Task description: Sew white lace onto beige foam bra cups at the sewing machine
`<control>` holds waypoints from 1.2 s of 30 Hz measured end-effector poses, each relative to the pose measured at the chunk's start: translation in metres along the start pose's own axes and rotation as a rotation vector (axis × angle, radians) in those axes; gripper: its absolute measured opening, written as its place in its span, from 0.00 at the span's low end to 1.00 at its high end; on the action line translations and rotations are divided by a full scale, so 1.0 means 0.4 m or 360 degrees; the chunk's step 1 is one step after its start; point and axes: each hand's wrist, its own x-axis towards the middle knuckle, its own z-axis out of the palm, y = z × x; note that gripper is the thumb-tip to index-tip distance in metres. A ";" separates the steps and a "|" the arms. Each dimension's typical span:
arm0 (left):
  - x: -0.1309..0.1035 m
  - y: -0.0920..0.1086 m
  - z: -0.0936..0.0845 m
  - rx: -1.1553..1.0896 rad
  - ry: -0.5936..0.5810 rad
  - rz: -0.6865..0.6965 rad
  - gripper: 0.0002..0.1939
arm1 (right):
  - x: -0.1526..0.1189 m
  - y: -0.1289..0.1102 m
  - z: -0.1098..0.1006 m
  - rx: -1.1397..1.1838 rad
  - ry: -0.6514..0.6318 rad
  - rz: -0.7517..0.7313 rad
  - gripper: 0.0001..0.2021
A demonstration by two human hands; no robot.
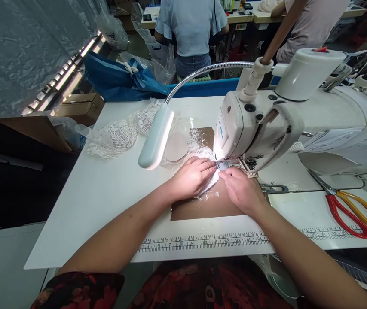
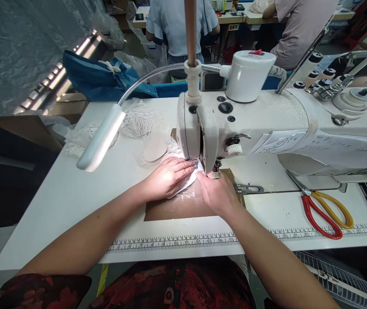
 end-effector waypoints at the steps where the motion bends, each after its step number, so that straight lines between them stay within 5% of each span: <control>1: 0.000 -0.001 -0.001 0.0008 -0.0005 -0.0011 0.19 | 0.001 0.000 0.000 -0.0001 0.0007 -0.0001 0.17; 14: -0.020 -0.012 -0.008 -0.0036 -0.0005 -0.0124 0.29 | -0.004 0.014 0.010 0.0099 0.0037 0.0023 0.21; 21: -0.064 0.014 -0.116 -0.0380 0.0230 -0.0125 0.21 | -0.009 0.020 0.005 0.0164 0.0064 -0.0040 0.17; 24: -0.075 0.040 -0.153 -0.0344 0.0075 -0.0112 0.16 | -0.011 0.022 0.005 0.0161 0.0062 -0.0077 0.17; 28: -0.082 0.045 -0.116 -0.0173 -0.0167 -0.0119 0.11 | -0.016 0.021 0.007 0.0177 0.0072 -0.0157 0.17; 32: -0.085 0.021 -0.065 -0.0326 -0.0117 -0.0216 0.15 | -0.018 0.018 0.007 0.0202 0.0086 -0.0217 0.16; 36: -0.084 0.004 -0.070 -0.0595 -0.0193 -0.0308 0.15 | -0.017 0.018 0.009 0.0221 0.0119 -0.0241 0.16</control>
